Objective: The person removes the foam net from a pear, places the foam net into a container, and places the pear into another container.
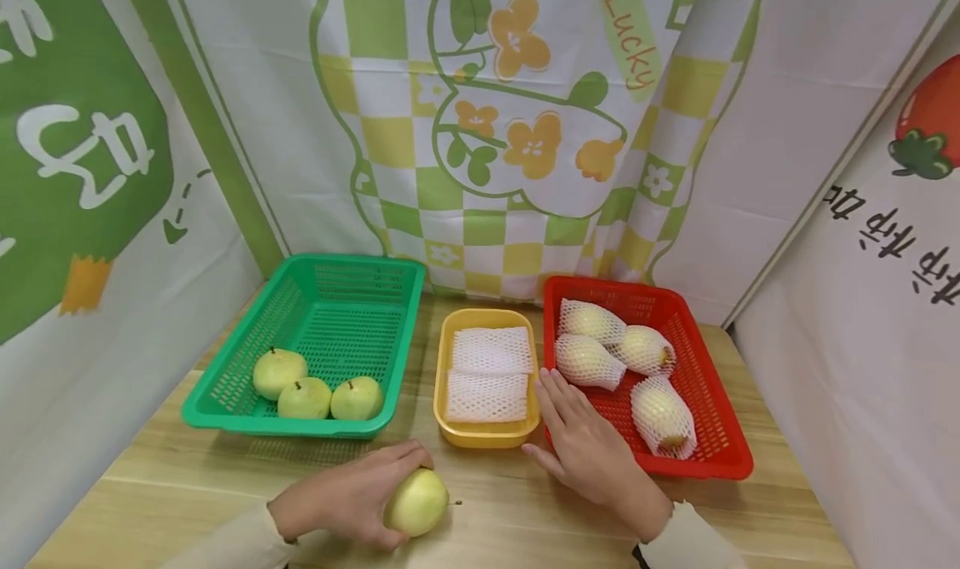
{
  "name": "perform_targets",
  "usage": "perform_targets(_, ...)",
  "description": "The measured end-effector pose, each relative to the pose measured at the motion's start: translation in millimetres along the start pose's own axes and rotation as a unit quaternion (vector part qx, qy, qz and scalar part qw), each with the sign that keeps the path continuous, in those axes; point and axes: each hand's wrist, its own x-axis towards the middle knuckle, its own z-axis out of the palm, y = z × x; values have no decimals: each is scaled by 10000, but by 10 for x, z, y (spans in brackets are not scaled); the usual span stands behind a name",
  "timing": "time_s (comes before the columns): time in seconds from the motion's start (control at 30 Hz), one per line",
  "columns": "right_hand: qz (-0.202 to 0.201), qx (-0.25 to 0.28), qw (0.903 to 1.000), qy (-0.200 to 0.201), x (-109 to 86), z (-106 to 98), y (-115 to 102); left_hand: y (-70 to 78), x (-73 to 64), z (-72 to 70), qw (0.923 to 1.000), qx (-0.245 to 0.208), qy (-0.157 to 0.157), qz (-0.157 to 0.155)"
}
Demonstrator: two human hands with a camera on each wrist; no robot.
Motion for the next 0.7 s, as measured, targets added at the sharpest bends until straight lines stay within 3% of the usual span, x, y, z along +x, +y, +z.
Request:
perform_targets(0.23, 152, -236, 9996, 90, 5, 45, -15, 23, -15, 19, 9997, -208, 153, -56)
perform_targets(0.37, 242, -226, 9994, -57, -9, 45, -13, 47, -27, -56, 9979, -239, 579, 154)
perform_targets(0.47, 260, -276, 9992, -83, -9, 43, -17, 75, -52, -218, 9931, -386, 1039, 391)
perform_targets(0.57, 259, -310, 9992, -55, -8, 38, -21, 83, -85, -473, 9877, -435, 1417, 494)
perform_targets(0.7, 217, -337, 9992, 25, -19, 50, -13, 4, -134, -872, 9826, -202, 1827, 260)
